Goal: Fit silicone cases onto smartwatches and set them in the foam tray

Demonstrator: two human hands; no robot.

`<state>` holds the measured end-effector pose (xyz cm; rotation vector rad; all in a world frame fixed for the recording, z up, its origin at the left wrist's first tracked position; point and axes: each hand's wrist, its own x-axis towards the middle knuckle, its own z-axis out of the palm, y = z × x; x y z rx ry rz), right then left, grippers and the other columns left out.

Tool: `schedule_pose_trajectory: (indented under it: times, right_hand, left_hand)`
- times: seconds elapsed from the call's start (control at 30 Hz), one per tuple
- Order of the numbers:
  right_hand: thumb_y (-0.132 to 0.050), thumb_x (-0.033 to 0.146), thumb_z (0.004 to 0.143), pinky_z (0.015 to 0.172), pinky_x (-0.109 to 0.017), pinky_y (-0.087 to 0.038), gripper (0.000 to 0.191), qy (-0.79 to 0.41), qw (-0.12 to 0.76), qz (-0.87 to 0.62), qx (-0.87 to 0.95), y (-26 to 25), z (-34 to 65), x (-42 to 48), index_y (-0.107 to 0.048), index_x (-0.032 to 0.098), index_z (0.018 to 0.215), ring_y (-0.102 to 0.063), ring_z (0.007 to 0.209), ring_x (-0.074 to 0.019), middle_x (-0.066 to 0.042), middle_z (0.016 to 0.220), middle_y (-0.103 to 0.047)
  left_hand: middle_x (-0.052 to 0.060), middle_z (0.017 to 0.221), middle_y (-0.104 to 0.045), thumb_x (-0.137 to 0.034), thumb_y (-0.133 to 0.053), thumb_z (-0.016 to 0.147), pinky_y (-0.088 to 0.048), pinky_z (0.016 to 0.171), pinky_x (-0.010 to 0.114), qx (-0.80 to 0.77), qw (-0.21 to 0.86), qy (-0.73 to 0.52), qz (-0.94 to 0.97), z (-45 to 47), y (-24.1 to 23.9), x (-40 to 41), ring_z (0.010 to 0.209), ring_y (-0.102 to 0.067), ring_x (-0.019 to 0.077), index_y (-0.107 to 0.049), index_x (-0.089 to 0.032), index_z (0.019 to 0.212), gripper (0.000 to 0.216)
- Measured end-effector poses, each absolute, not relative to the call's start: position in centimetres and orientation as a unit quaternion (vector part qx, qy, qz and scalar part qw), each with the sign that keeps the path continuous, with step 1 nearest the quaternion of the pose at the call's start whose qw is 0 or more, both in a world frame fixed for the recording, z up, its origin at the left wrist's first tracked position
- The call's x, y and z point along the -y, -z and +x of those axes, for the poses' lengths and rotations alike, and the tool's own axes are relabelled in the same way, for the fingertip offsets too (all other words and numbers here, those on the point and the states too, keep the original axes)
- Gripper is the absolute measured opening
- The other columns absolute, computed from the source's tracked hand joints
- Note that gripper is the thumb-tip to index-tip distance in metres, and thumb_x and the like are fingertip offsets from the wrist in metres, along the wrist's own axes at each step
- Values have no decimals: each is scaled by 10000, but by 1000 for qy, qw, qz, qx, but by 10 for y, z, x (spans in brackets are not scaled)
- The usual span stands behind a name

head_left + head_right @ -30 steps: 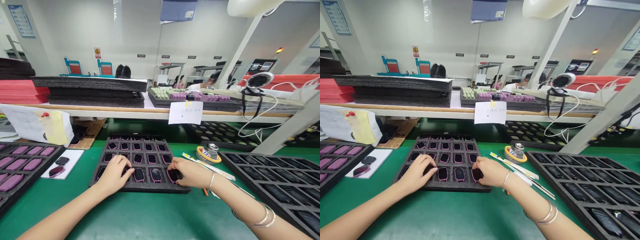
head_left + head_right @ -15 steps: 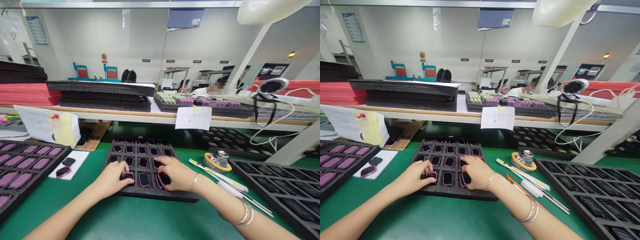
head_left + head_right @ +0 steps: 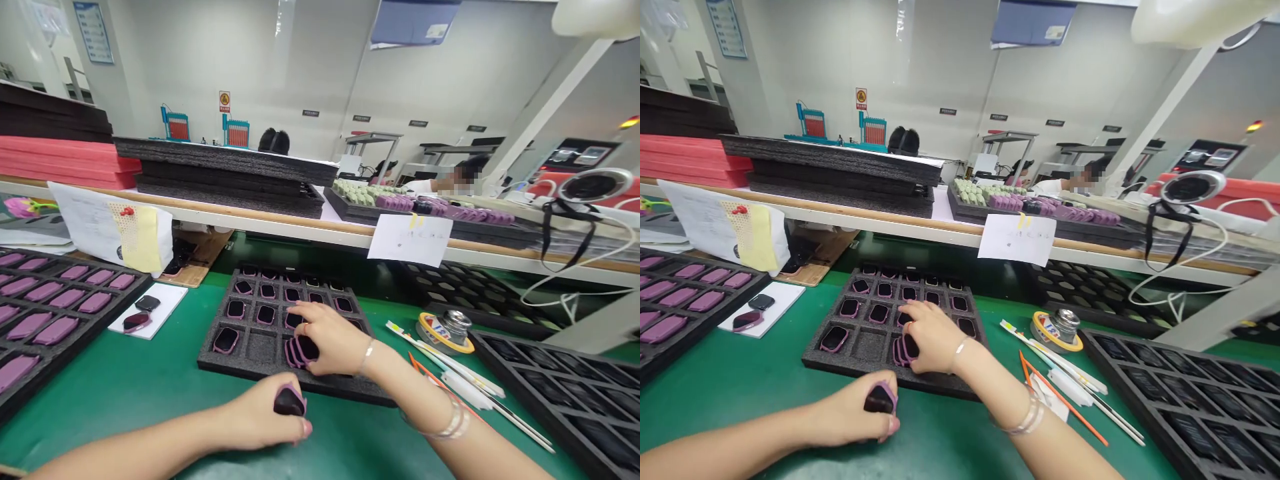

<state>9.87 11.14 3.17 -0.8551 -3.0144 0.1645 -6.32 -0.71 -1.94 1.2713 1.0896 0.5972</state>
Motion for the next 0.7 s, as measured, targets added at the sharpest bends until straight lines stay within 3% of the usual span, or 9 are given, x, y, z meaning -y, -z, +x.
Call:
schedule_pose_trajectory:
  times: [0.13, 0.2, 0.37, 0.53, 0.7]
  right_hand:
    - [-869, 283, 574, 1116, -511, -390, 524, -49, -23, -282, 958, -22, 80, -111, -762, 132, 1065, -465, 1372, -399, -194, 1503, -498]
    - [-867, 273, 591, 1098, -519, -401, 527, -46, -26, -289, 956, -21, 78, -111, -755, 146, 1090, -486, 1351, -392, -180, 1494, -513]
    - [-844, 206, 619, 1079, -511, -411, 494, -50, 5, -295, 954, -20, 78, -118, -751, 161, 1102, -533, 1301, -377, -166, 1426, -583]
    - [-818, 145, 614, 1067, -454, -453, 462, -96, 89, -281, 951, -8, 84, -130, -753, 175, 1071, -613, 1226, -324, -117, 1282, -699]
    - [-796, 225, 699, 1054, -438, -498, 524, -146, 234, -322, 906, 6, 106, -110, -683, 174, 1208, -658, 1194, -283, -133, 1288, -698]
  left_hand:
    - [-59, 513, -542, -424, -623, 749, -231, 343, 180, -428, 717, -212, 507, -54, 31, 12, 342, -299, 44, -571, -168, 752, 261]
    - [-37, 493, -566, -484, -627, 760, -232, 330, 183, -418, 735, -228, 483, -52, 34, 6, 312, -326, 44, -572, -159, 697, 336]
    - [-37, 451, -547, -541, -652, 742, -451, 473, 209, -422, 738, -300, 432, -50, 37, -16, 478, -627, 148, -462, -196, 669, 400]
    - [-86, 468, -490, -522, -760, 698, -458, 452, 205, -423, 749, -358, 362, -58, 37, -20, 437, -556, 109, -544, -173, 767, 416]
    - [28, 722, -672, -643, -650, 816, -581, 742, 317, -423, 774, -398, 251, -62, 33, -8, 687, -717, 172, -515, -175, 797, 487]
